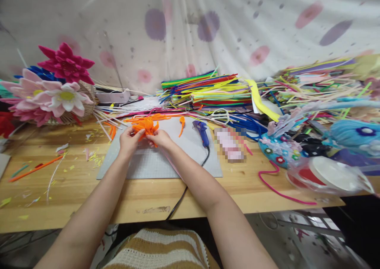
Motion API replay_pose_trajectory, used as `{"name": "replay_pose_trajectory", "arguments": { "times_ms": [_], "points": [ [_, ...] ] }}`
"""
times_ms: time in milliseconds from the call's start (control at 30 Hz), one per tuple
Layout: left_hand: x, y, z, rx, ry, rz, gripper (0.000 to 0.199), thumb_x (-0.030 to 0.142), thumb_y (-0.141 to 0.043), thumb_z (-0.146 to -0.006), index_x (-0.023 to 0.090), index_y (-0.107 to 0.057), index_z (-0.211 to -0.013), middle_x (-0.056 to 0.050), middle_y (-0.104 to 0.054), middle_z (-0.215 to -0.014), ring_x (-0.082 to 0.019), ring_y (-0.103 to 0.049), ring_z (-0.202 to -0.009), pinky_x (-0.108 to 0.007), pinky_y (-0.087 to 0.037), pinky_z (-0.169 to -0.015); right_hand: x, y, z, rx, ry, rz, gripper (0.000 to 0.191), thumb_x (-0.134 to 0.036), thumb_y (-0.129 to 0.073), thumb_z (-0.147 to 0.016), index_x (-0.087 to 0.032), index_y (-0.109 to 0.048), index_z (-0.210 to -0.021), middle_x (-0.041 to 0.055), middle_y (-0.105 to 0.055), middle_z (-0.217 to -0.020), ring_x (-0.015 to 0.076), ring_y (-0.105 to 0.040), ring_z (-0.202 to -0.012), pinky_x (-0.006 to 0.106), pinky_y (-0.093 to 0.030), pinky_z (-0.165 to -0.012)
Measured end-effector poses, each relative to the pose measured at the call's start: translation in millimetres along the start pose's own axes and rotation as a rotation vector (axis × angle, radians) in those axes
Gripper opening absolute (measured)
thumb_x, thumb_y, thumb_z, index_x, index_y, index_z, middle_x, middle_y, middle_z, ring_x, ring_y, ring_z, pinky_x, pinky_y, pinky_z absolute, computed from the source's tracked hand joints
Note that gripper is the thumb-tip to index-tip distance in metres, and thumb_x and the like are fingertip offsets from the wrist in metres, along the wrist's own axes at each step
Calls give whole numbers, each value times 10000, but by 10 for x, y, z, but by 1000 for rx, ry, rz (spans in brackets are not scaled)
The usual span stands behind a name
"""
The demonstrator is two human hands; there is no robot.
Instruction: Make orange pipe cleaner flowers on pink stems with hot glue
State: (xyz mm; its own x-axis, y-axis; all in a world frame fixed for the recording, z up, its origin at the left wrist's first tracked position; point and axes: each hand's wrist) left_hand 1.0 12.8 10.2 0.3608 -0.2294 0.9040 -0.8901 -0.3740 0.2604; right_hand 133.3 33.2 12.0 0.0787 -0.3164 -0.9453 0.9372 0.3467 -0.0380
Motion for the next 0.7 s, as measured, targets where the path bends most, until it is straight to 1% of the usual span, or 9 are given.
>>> {"name": "replay_pose_trajectory", "arguments": {
  "times_ms": [100, 200, 267, 300, 333, 433, 500, 533, 700],
  "points": [
    [66, 33, 1, 30, -24, 1, 197, 323, -664, -651, 175, -627, -776, -29, -579, -818, -154, -522, -812, -271, -396, -772, 22, -75, -48, 71, 1, -48, 248, -239, -680, -713, -144, -501, -570, -25, -536, -438, 57, -464, -366, 180, -378, -386],
    [148, 74, 110, 255, -69, 46, 274, 310, -662, -661, 199, -580, -897, -36, -556, -968, -147, -500, -938, -271, -365, -863, 41, -120, -49, 114, 43, -139, 252, -258, -693, -698, -151, -491, -594, -33, -541, -457, 51, -462, -380, 173, -389, -400],
    [173, 81, 242, 432, 4, 155, 236, 319, -604, -714, 205, -539, -912, -22, -544, -956, -117, -507, -861, -257, -382, -823, 34, -128, -27, 123, 57, -208, 267, -292, -714, -670, -149, -497, -611, -40, -538, -465, 47, -464, -390, 169, -392, -408],
    [176, 73, 312, 453, 79, 221, 207, 322, -593, -719, 200, -528, -873, -8, -543, -882, -105, -508, -786, -247, -394, -773, 23, -127, -10, 118, 60, -243, 274, -307, -720, -660, -147, -502, -620, -42, -539, -470, 46, -465, -395, 166, -391, -409],
    [177, 56, 375, 413, 175, 296, 188, 325, -593, -713, 191, -518, -822, 8, -531, -787, -95, -503, -705, -240, -402, -717, 7, -122, 9, 105, 60, -279, 277, -316, -723, -654, -143, -508, -629, -42, -541, -476, 44, -467, -399, 164, -388, -410],
    [200, -23, 475, 90, 508, 491, 261, 368, -658, -640, 168, -531, -749, 17, -540, -657, -92, -513, -597, -236, -398, -609, -45, -101, 68, 24, 49, -385, 269, -312, -726, -651, -127, -530, -662, -35, -562, -510, 34, -474, -412, 155, -384, -423],
    [246, -79, 449, -110, 557, 612, 329, 428, -683, -604, 146, -567, -728, -8, -578, -658, -99, -543, -612, -235, -405, -604, -64, -90, 99, -43, 39, -443, 267, -307, -723, -655, -120, -533, -666, -34, -561, -510, 30, -476, -417, 150, -387, -433],
    [274, -102, 415, -161, 553, 662, 352, 446, -696, -583, 138, -576, -704, -9, -577, -640, -92, -537, -596, -227, -405, -593, -65, -88, 111, -74, 38, -461, 268, -310, -720, -659, -120, -531, -664, -36, -554, -500, 32, -477, -419, 150, -389, -436],
    [354, -173, 250, -149, 560, 775, 358, 441, -729, -543, 141, -556, -631, 67, -405, -453, -37, -360, -404, -192, -287, -407, -43, -94, 169, -186, 65, -420, 273, -337, -706, -673, -119, -543, -694, -24, -562, -509, 47, -502, -445, 159, -408, -456]
  ]
}}
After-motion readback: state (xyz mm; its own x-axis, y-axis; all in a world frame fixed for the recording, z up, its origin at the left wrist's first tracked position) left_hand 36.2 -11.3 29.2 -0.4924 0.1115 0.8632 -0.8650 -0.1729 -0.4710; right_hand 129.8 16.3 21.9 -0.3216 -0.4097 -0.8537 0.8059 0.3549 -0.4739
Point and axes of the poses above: each hand's wrist, its own z-axis away from the middle knuckle, its own y-axis out of the back of the hand, x = y × z
